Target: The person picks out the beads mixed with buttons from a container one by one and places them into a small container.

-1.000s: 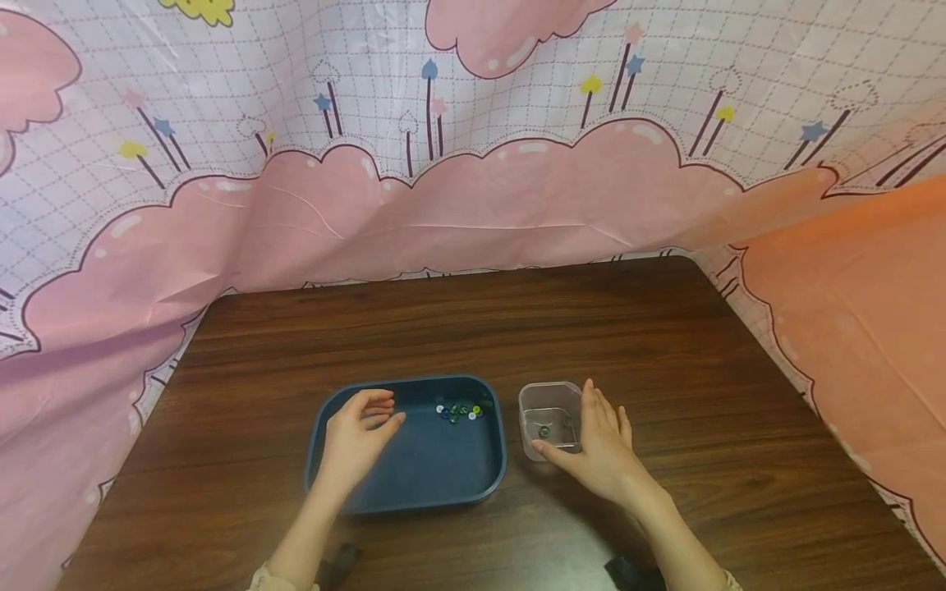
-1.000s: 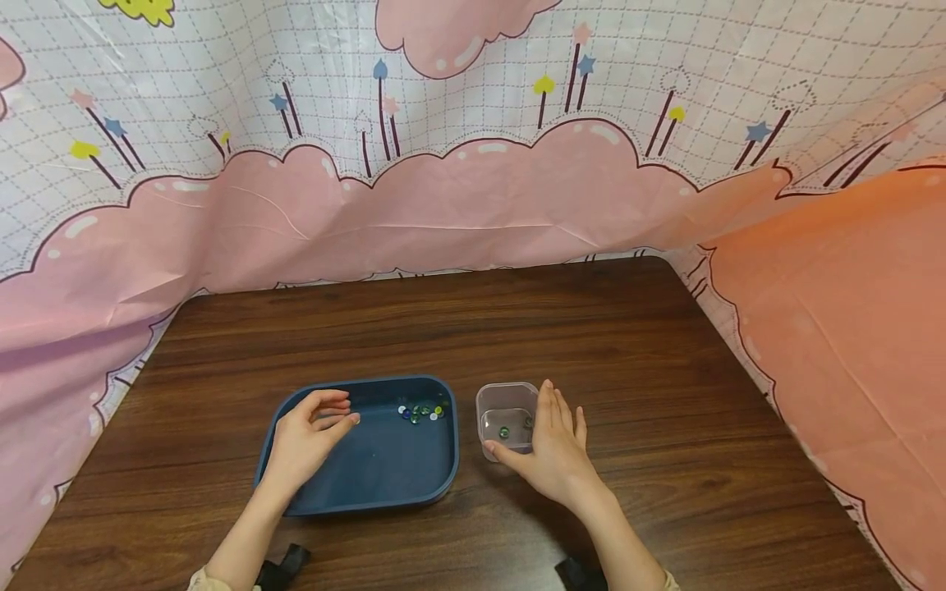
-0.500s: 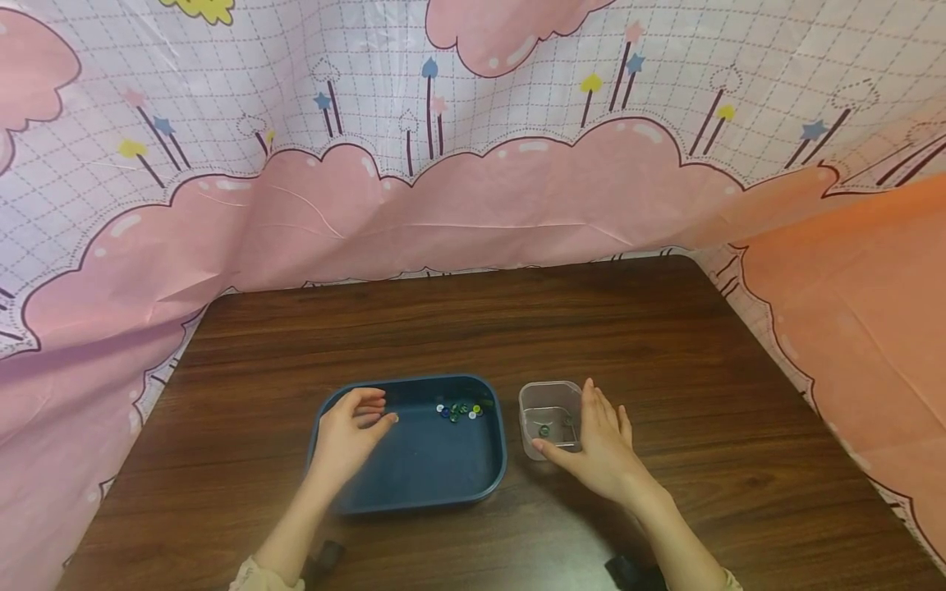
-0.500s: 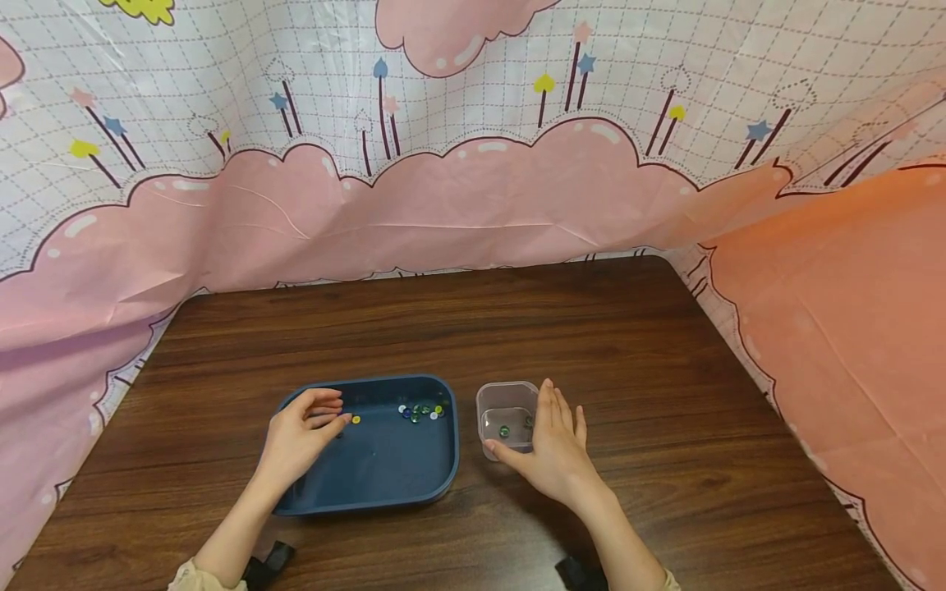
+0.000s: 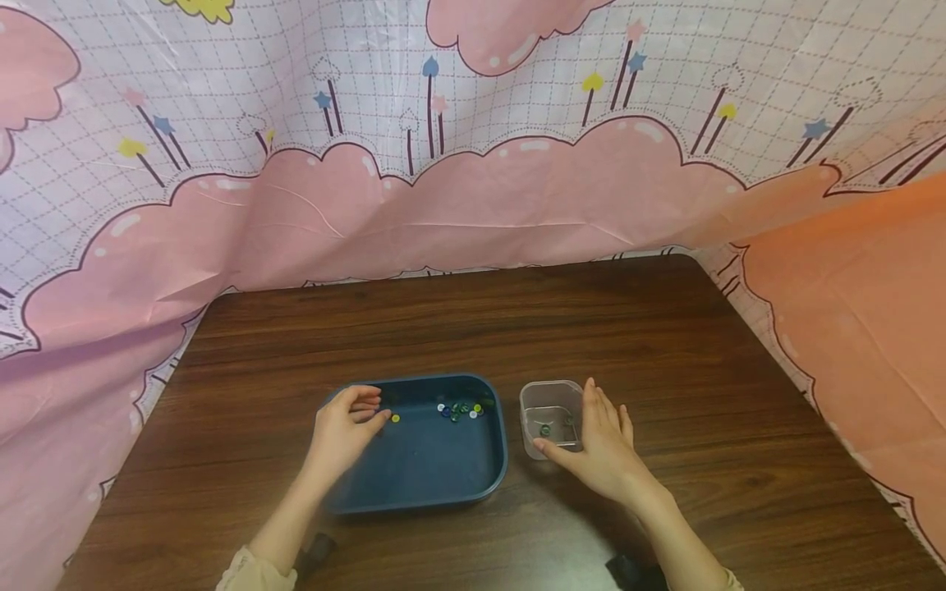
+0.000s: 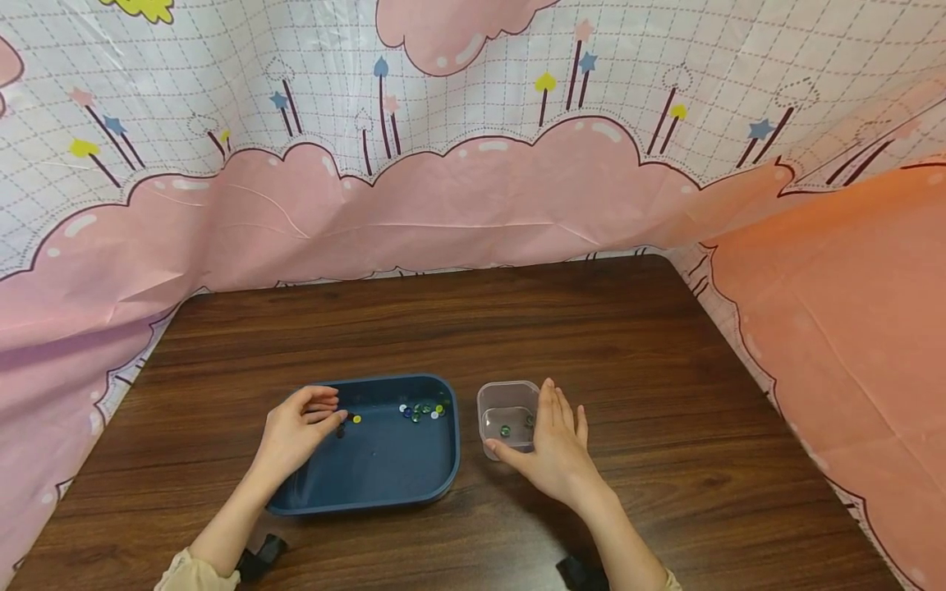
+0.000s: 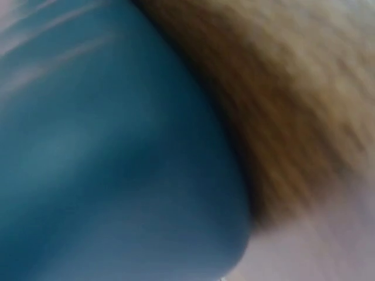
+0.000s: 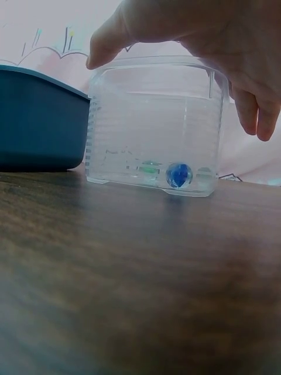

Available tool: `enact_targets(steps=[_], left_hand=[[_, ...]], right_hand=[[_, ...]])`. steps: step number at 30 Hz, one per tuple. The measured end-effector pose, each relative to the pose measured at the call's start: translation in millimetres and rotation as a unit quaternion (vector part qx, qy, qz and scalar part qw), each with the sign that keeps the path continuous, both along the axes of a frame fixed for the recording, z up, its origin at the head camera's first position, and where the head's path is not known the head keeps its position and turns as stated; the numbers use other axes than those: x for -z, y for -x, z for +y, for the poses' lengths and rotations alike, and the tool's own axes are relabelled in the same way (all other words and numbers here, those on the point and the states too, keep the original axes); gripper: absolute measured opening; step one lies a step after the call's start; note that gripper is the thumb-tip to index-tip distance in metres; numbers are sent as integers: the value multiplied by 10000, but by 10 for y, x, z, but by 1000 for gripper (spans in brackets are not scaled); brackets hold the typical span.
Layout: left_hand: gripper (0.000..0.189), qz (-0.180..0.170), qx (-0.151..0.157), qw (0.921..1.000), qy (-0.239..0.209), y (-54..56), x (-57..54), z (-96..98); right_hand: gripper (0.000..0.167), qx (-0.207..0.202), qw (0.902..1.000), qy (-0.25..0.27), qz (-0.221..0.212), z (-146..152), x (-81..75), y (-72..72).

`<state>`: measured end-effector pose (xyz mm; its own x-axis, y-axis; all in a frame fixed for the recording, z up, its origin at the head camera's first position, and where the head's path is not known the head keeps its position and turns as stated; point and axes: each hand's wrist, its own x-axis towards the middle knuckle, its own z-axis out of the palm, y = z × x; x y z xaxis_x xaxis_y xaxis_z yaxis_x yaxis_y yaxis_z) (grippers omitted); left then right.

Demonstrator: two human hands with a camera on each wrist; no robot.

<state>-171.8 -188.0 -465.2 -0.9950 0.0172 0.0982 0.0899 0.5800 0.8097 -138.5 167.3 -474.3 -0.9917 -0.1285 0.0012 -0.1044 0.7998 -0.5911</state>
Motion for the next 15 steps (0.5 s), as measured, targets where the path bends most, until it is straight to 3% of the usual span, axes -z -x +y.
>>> enact_targets(steps=[15], left_hand=[[34,-102,212,9996,178,59,26,-45]], right_hand=[[123,4,10000,-9,-1,-5,-23,-4]])
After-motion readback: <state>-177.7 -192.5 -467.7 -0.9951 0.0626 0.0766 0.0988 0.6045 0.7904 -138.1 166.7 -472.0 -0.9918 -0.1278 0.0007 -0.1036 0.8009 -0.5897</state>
